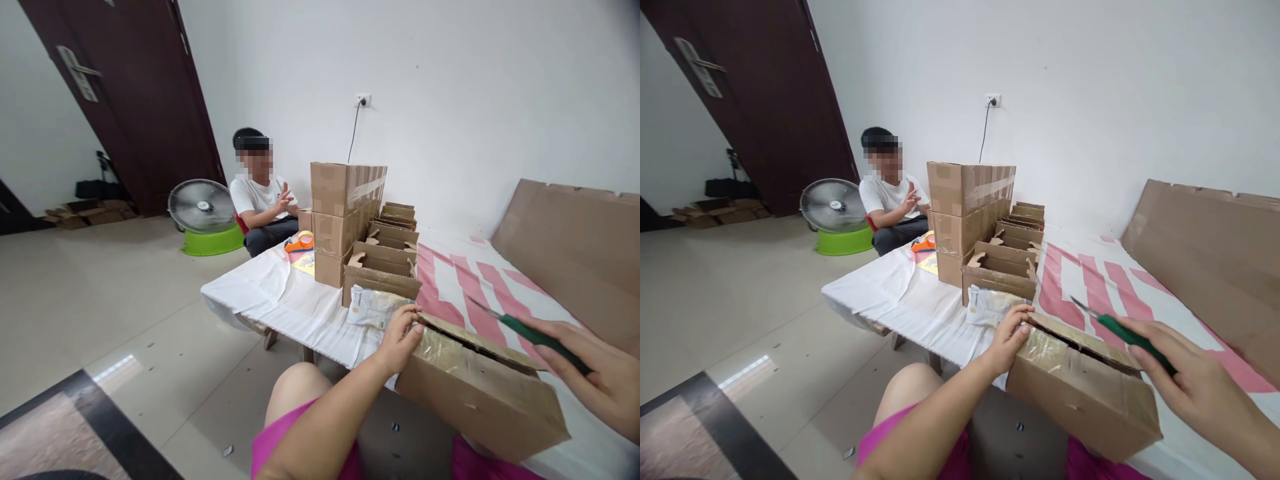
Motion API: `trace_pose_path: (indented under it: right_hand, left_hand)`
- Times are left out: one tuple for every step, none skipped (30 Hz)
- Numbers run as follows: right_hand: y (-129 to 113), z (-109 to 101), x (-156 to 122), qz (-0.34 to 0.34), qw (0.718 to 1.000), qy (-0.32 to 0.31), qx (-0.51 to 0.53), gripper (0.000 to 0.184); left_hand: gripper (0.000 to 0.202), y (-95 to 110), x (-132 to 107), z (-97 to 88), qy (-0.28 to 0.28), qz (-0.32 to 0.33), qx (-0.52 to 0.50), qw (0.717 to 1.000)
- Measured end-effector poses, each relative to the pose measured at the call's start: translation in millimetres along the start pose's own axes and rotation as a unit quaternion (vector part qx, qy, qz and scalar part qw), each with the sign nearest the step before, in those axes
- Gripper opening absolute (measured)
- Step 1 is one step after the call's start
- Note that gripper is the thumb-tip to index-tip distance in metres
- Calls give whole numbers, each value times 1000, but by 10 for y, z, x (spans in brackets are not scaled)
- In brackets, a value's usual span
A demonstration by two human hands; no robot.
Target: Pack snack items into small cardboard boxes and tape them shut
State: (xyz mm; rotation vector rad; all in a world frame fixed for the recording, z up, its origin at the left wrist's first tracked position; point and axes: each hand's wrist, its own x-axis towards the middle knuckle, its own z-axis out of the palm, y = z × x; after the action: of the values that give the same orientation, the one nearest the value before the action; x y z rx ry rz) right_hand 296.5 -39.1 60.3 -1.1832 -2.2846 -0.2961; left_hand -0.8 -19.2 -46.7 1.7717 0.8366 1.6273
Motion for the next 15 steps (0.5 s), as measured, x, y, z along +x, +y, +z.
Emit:
trace_pose_path:
  right_hand:
    - [-104,-21,40,-27,999,-32,16,40]
    - [-191,-34,73,-49,997,-59,32,40]
    - [-264,-39,103,-63,994,-76,44,39]
    - [-325,-39,131,-72,992,-91,52,37]
    - [-377,-35,158,-78,990,-104,57,35]
    - [-423,-29,186,-79,988,-120,57,34]
    - [-464,-24,215,-79,986,-134,57,34]
    - [-501,-21,243,-79,984,-147,55,35]
    - [-534,-21,270,-78,983,-160,53,36]
    - [-564,-23,297,-79,981,-170,51,37]
    - [-591,-29,321,-80,980,-177,47,37]
    - [-614,-37,343,-82,979,-183,43,37]
    - [-634,-47,363,-84,978,-189,40,37]
    - [-651,-57,380,-85,976,-195,36,37]
    - [-665,-66,394,-85,976,-199,33,38]
  left_hand:
    - [45,1,-1,-3,-1,2,2,1000]
    - [44,2,-2,-5,-2,4,4,1000]
    - [44,2,-2,-7,-3,5,6,1000]
    - [43,2,-2,-9,-4,6,9,1000]
    - [43,2,0,-10,-4,8,10,1000]
    - [43,2,1,-10,-5,10,10,1000]
    - [43,1,3,-9,-6,13,10,1000]
    - [43,1,5,-8,-6,15,8,1000]
    - [43,0,7,-7,-6,17,8,1000]
    - [44,0,9,-6,-5,19,8,1000]
    - [44,-1,11,-6,-5,20,8,1000]
    - [44,-2,13,-6,-6,20,9,1000]
    - [44,-3,15,-8,-9,20,11,1000]
    - [44,-4,16,-10,-13,20,13,1000]
    - [44,-5,17,-13,-17,19,14,1000]
